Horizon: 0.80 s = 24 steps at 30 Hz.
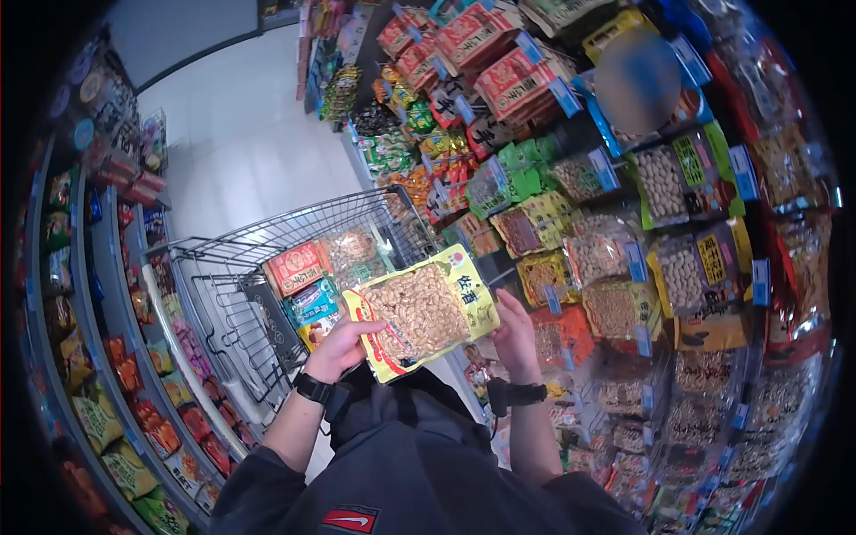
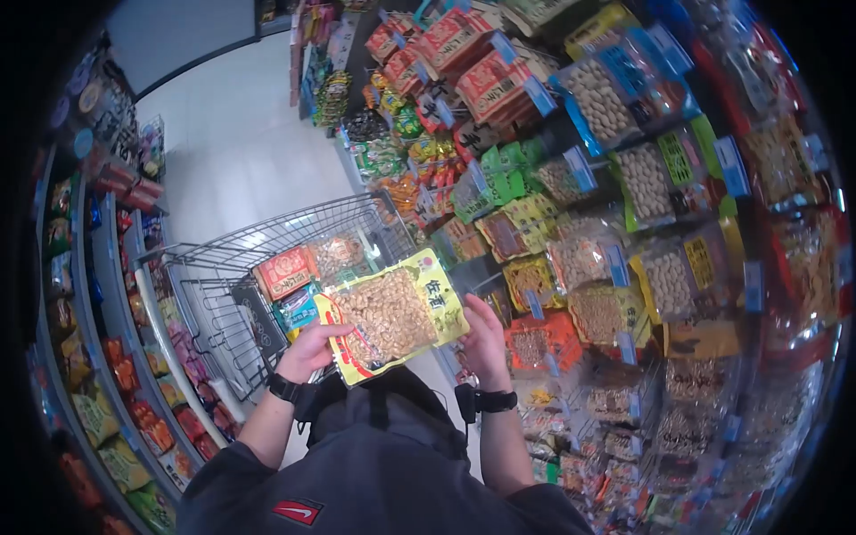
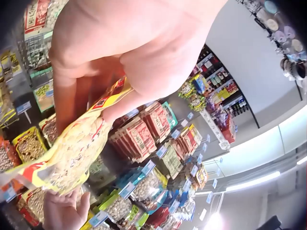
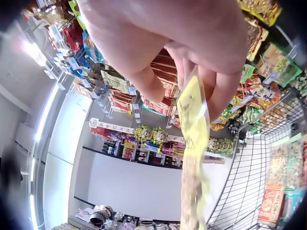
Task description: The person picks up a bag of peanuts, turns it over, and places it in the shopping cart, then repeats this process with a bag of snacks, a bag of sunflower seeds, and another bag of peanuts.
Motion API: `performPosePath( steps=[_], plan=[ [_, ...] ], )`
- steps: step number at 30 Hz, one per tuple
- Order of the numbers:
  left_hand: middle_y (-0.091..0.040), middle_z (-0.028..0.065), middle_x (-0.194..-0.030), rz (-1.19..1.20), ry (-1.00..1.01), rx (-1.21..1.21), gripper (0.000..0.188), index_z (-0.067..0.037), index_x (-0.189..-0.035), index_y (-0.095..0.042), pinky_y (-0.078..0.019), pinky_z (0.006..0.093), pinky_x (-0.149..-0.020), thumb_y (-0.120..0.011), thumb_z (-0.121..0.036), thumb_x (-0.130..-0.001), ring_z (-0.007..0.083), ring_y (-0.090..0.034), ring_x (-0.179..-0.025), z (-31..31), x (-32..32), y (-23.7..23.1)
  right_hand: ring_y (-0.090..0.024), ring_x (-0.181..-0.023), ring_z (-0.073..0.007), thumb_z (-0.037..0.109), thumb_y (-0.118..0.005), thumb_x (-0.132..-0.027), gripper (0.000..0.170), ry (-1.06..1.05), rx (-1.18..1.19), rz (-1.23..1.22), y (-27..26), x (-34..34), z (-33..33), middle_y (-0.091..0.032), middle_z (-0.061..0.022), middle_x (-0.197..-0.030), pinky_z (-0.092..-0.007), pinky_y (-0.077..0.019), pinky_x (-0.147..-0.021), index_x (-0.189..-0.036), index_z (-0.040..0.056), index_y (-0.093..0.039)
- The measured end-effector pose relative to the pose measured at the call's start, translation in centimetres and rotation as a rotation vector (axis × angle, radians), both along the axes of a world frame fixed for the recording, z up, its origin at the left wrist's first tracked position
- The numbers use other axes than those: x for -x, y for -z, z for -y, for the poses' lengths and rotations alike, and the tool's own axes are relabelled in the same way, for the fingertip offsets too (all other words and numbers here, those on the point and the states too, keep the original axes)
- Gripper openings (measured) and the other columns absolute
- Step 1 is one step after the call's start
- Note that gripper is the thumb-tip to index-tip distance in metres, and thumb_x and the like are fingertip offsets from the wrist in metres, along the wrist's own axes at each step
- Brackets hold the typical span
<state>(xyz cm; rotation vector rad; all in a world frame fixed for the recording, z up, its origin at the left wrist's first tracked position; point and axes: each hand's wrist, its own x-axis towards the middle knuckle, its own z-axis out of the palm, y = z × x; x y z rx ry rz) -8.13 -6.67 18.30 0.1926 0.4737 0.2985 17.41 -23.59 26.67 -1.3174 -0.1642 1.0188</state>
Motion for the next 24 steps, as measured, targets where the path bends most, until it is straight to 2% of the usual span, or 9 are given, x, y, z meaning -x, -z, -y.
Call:
performPosePath(
  steps=[2,5,10,13,14,17,18,21,24],
  plan=[
    [-0.058,0.0138,-0.127,0.017,-0.046,0.005,0.05,0.001,-0.134,-0.046,-0.0491,0.0409,-0.1,-0.059,0.008,-0.086,0.0255,-0.06,-0.114,-0.6,1.6,1.4,-0.065,-0.098,-0.0177,0.008,-0.056,-0.094,0.038,-0.114,0.067,0.021,0.0,-0.4,-2.6,-0.066,-0.0104,-0.107,-0.0309,-0.0523,-0.086,-0.13,-0.0026,-0.048],
    [-0.058,0.0128,-0.128,0.001,-0.034,-0.041,0.052,0.0,-0.135,-0.045,-0.0492,0.0401,-0.1,-0.061,0.007,-0.085,0.0246,-0.06,-0.115,-0.6,3.5,3.2,-0.064,-0.101,-0.0144,0.003,-0.061,-0.091,0.037,-0.466,0.204,0.03,1.5,-0.6,-5.9,-0.067,-0.0116,-0.112,-0.0273,-0.0503,-0.088,-0.127,-0.0038,-0.052],
    [-0.059,0.0128,-0.127,-0.184,-0.245,-0.088,0.05,0.001,-0.133,-0.044,-0.0506,0.0379,-0.097,-0.059,0.007,-0.086,0.0233,-0.061,-0.113,-0.6,4.8,7.0,-0.065,-0.095,-0.0122,0.005,-0.061,-0.092,0.033,-0.699,0.196,0.061,6.4,0.5,-12.0,-0.069,-0.0083,-0.106,-0.0254,-0.0507,-0.084,-0.123,-0.001,-0.055],
    [-0.06,0.0143,-0.123,-0.443,-0.496,-0.214,0.043,0.002,-0.131,-0.043,-0.0506,0.0357,-0.095,-0.058,0.0,-0.09,0.0217,-0.061,-0.11,-1.6,6.0,9.6,-0.064,-0.094,-0.0128,0.002,-0.061,-0.091,0.033,-0.803,0.192,0.087,10.5,1.3,-15.6,-0.069,-0.0086,-0.104,-0.0258,-0.0504,-0.082,-0.122,-0.0012,-0.053],
    [-0.061,0.0138,-0.119,-0.672,-0.538,-0.233,0.046,0.002,-0.133,-0.039,-0.0504,0.0335,-0.092,-0.059,-0.005,-0.092,0.0204,-0.062,-0.107,-1.9,6.3,10.0,-0.065,-0.094,-0.0139,0.001,-0.061,-0.091,0.03,-0.817,0.195,0.063,12.2,1.7,-16.7,-0.069,-0.0091,-0.103,-0.0266,-0.0511,-0.081,-0.119,-0.0014,-0.051],
    [-0.062,0.0128,-0.111,-0.983,-0.585,-0.274,0.047,0.001,-0.134,-0.039,-0.0501,0.0304,-0.086,-0.059,-0.009,-0.093,0.0183,-0.061,-0.101,-3.4,7.0,10.1,-0.065,-0.094,-0.0157,0.0,-0.059,-0.09,0.024,-0.954,0.246,0.104,17.4,3.1,-19.9,-0.069,-0.0109,-0.102,-0.0285,-0.0537,-0.079,-0.112,-0.0018,-0.051],
    [-0.062,0.0139,-0.113,-1.024,-0.566,-0.325,0.048,0.001,-0.134,-0.04,-0.0498,0.0313,-0.086,-0.06,-0.01,-0.092,0.0191,-0.061,-0.102,-3.6,7.5,12.2,-0.066,-0.094,-0.0164,-0.001,-0.06,-0.09,0.03,-0.975,0.288,0.068,20.2,3.5,-20.6,-0.068,-0.0111,-0.105,-0.0283,-0.0537,-0.082,-0.118,-0.0021,-0.05],
    [-0.062,0.0145,-0.114,-1.128,-0.513,-0.344,0.049,0.003,-0.133,-0.043,-0.0493,0.032,-0.087,-0.062,-0.012,-0.09,0.0197,-0.061,-0.103,-4.0,8.0,17.5,-0.065,-0.098,-0.019,0.002,-0.06,-0.09,0.036,-1.082,0.45,0.124,24.8,4.8,-22.0,-0.066,-0.0145,-0.111,-0.0302,-0.0539,-0.082,-0.124,-0.0035,-0.048],
    [-0.063,0.0146,-0.114,-1.194,-0.436,-0.188,0.05,0.003,-0.13,-0.046,-0.0492,0.0319,-0.086,-0.063,-0.012,-0.086,0.0206,-0.061,-0.103,-3.5,7.8,22.4,-0.064,-0.103,-0.0215,0.005,-0.063,-0.088,0.044,-1.159,0.548,0.073,29.8,5.1,-21.7,-0.064,-0.0158,-0.116,-0.0328,-0.0514,-0.086,-0.129,-0.0037,-0.05]
  ],
)
